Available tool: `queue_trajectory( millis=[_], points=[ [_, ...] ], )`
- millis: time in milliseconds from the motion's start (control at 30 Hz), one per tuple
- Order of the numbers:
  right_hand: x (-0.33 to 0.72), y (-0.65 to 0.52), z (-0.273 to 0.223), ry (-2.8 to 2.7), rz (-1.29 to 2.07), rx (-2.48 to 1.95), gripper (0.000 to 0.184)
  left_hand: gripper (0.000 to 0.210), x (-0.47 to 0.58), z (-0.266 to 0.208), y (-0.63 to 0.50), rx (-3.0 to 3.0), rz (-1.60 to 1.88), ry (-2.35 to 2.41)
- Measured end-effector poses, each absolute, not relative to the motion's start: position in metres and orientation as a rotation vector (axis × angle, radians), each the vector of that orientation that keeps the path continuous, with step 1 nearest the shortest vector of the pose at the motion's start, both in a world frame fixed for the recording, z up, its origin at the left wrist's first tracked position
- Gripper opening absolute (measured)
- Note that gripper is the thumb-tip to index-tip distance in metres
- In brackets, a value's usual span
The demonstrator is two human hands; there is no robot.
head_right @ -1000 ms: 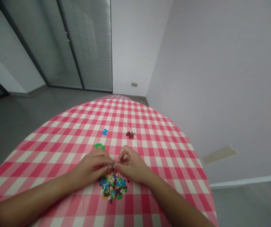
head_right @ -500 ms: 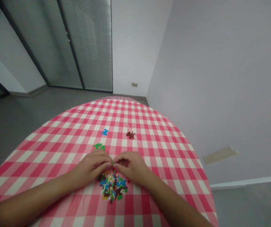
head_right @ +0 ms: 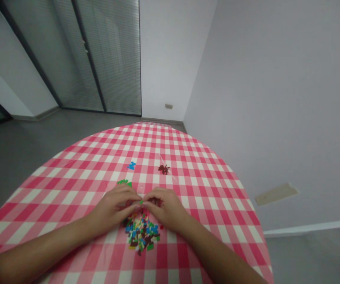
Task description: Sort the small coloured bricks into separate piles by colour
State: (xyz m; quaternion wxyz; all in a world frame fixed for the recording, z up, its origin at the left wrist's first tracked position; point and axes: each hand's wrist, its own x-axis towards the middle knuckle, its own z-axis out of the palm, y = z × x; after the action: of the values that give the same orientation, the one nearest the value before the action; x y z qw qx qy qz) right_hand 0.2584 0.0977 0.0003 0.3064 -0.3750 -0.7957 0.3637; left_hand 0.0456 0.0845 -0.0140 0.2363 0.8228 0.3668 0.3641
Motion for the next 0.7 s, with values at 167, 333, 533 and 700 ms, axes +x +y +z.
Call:
queue_trajectory(
  millis=[167,333,533,700],
  points=[
    [0.256,0.098,0.000,-2.091,0.984,-0.995,0.011,0.007,0.045,-0.013,0.083,2.316,1.018,1.008],
    [0.258,0.099,0.000,-2.062,0.888,-1.037,0.014,0.008,0.025,-0.002,0.100,2.373,0.986,1.157],
    [0.260,0.101,0.000,-2.009,0.897,-1.125,0.016,0.015,-0.030,0.000,0.139,2.136,0.728,1.514],
    [0.262,0.104,-0.002,-2.027,0.901,-1.155,0.016,0.023,-0.044,-0.008,0.146,1.935,0.477,1.602]
  ],
)
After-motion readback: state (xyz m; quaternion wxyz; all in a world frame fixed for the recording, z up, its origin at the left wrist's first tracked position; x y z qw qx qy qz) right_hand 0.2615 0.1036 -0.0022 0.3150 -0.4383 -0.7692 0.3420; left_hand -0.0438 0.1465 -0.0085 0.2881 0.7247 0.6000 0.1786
